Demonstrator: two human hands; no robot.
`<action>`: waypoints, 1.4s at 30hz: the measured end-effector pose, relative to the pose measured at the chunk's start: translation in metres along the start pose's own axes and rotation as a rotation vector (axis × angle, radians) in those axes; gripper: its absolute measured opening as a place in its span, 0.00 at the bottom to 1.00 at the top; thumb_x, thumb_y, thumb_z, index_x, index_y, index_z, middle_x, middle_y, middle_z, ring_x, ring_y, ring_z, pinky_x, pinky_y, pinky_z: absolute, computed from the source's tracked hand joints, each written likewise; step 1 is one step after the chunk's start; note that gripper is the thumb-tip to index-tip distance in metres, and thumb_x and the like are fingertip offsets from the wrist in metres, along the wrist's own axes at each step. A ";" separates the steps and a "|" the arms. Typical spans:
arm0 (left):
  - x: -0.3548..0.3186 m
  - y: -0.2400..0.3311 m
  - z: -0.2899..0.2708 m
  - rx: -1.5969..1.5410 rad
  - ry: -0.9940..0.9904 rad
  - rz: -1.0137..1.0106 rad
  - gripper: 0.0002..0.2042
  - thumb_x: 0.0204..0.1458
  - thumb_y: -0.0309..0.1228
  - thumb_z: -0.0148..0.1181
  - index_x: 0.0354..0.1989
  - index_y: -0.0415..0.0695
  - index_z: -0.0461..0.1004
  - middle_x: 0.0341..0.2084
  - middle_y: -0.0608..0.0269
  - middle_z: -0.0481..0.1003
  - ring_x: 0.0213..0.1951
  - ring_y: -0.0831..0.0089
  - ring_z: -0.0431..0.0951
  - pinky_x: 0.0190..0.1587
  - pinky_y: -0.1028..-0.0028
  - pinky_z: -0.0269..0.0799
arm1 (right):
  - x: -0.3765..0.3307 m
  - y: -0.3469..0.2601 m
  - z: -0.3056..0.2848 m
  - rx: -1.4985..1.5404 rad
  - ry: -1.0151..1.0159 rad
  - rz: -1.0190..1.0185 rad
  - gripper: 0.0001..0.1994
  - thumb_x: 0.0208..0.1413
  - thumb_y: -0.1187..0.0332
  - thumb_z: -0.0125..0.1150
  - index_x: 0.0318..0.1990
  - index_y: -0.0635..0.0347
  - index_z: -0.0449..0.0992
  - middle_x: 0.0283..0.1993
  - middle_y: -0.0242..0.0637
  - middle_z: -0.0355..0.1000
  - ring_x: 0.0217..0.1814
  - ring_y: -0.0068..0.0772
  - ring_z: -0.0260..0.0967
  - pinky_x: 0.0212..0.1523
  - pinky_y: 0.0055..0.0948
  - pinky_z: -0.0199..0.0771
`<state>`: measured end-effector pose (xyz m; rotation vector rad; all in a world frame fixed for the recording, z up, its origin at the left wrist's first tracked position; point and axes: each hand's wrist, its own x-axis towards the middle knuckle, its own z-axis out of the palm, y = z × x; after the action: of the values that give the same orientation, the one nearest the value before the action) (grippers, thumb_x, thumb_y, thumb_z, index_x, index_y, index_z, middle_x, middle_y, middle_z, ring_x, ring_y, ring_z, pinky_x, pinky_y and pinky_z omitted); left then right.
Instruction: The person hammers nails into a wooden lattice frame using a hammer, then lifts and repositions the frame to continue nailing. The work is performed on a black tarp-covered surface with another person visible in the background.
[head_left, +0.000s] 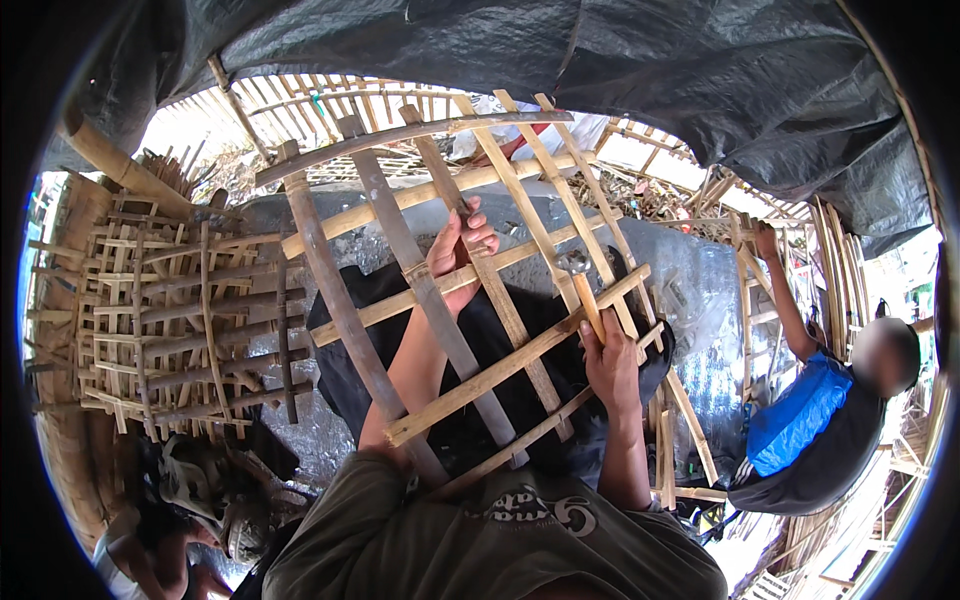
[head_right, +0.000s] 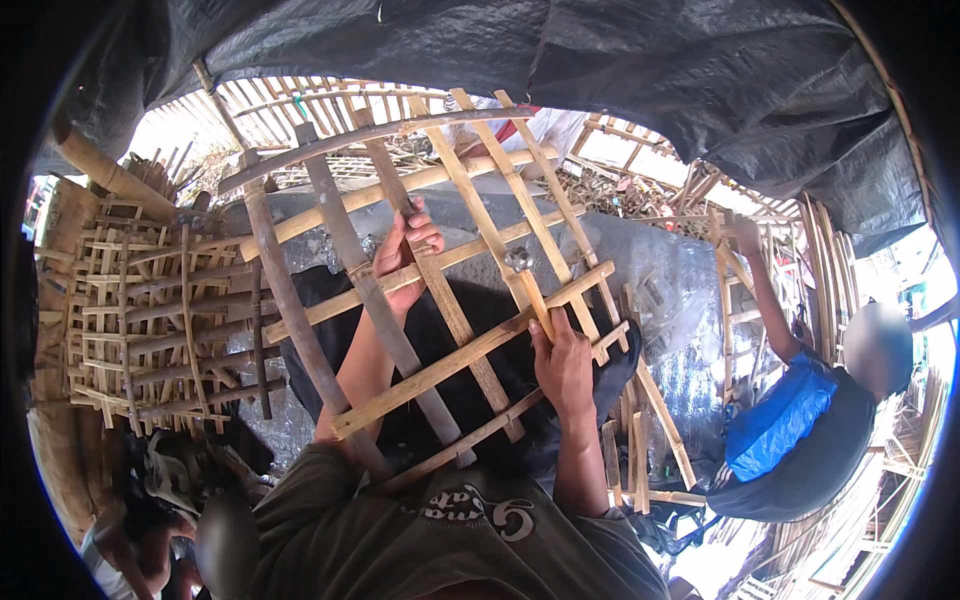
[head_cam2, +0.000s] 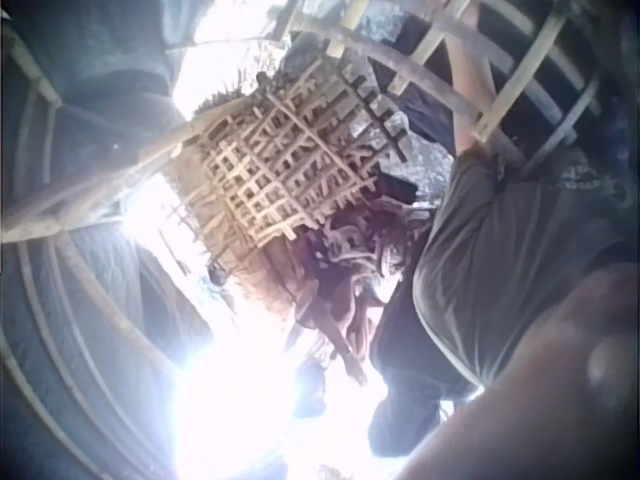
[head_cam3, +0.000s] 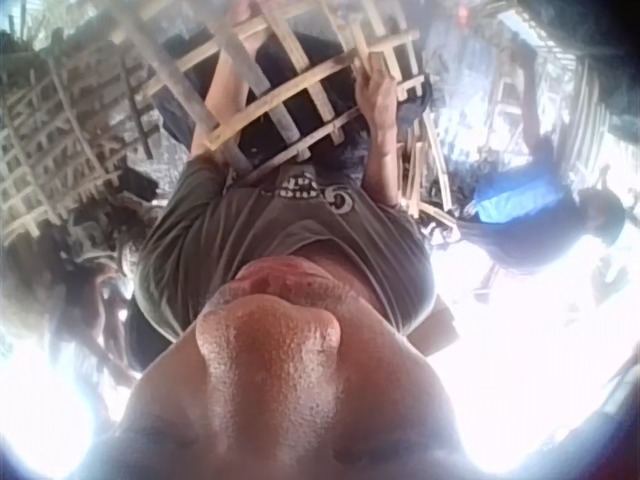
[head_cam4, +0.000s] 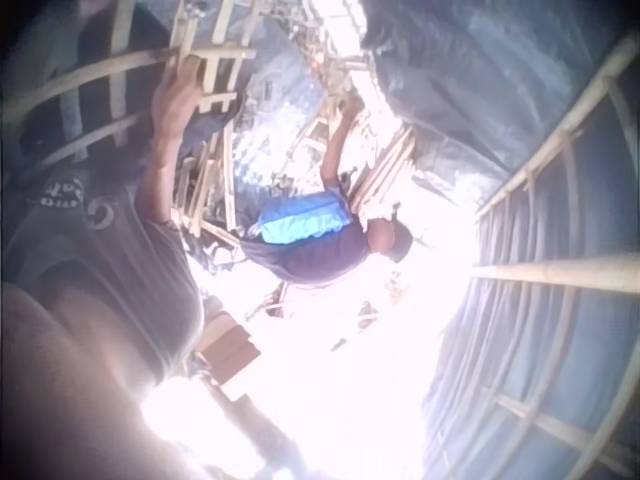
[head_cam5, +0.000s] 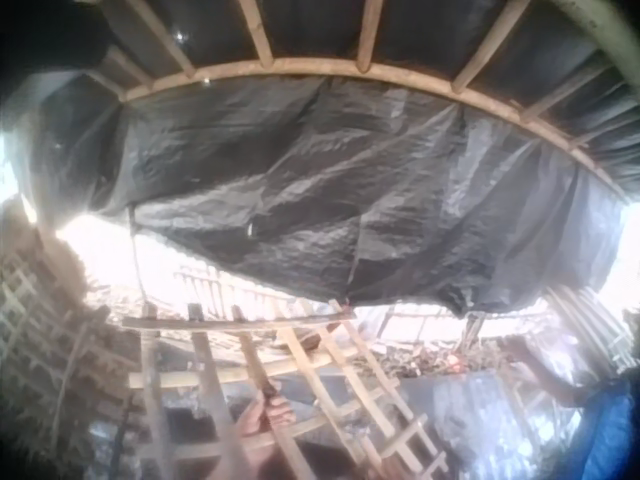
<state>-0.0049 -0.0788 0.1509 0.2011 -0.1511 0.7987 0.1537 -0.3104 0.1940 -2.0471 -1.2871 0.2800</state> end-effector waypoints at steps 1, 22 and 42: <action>0.000 -0.002 -0.002 0.004 0.019 0.007 0.18 0.64 0.39 0.59 0.58 0.44 0.68 0.35 0.71 0.71 0.38 0.79 0.72 0.50 0.73 0.70 | 0.000 0.000 0.001 0.020 0.027 -0.050 0.10 0.63 0.69 0.61 0.46 0.64 0.70 0.26 0.55 0.73 0.32 0.63 0.73 0.30 0.46 0.71; -0.016 0.047 -0.057 0.391 0.058 -0.129 0.26 0.69 0.46 0.46 0.69 0.43 0.61 0.61 0.58 0.71 0.59 0.64 0.72 0.63 0.55 0.67 | 0.007 0.005 -0.020 0.108 -0.198 -0.029 0.15 0.56 0.69 0.70 0.35 0.67 0.67 0.30 0.54 0.70 0.34 0.63 0.69 0.34 0.44 0.69; -0.077 0.162 -0.038 0.613 0.482 -0.072 0.20 0.69 0.36 0.42 0.59 0.30 0.65 0.49 0.46 0.75 0.50 0.59 0.76 0.59 0.58 0.74 | -0.006 0.035 -0.027 -0.021 -0.222 0.038 0.09 0.60 0.71 0.65 0.38 0.64 0.70 0.26 0.42 0.78 0.26 0.35 0.79 0.28 0.34 0.75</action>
<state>-0.1724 -0.0128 0.1173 0.5790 0.5611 0.7826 0.1895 -0.3369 0.1905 -2.1058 -1.3873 0.5256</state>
